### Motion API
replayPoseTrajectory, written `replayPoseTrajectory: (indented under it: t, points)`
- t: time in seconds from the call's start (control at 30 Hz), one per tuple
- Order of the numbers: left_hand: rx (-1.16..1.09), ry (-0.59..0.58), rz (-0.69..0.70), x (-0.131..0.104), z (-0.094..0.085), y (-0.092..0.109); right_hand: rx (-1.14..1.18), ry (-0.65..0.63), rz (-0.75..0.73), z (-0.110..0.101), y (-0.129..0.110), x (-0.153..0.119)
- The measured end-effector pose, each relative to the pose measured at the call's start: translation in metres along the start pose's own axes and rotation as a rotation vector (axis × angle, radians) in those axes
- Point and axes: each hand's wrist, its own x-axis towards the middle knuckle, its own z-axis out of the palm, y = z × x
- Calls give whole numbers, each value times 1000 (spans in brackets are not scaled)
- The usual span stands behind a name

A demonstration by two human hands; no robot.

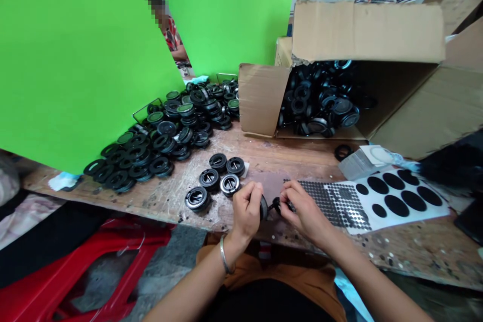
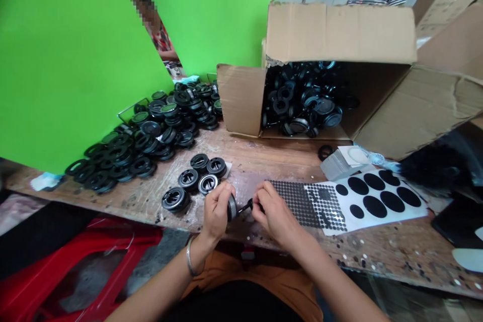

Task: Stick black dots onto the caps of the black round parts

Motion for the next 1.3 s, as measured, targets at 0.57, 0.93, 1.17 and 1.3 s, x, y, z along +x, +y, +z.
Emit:
replayPoseTrajectory:
  t: [0.57, 0.93, 1.17, 1.3]
  points:
    - [-7, -16, -7, -1, 6, 1, -25, 9, 9, 2, 5, -4]
    - [-262, 226, -293, 8, 6, -11, -319, 261, -167, 34, -1, -31]
    - [-250, -75, -181, 13, -12, 2, -84, 181, -69, 4, 3, -11]
    - [9, -585, 170, 24, -43, 22, 69, -7, 34, -28, 1, 9]
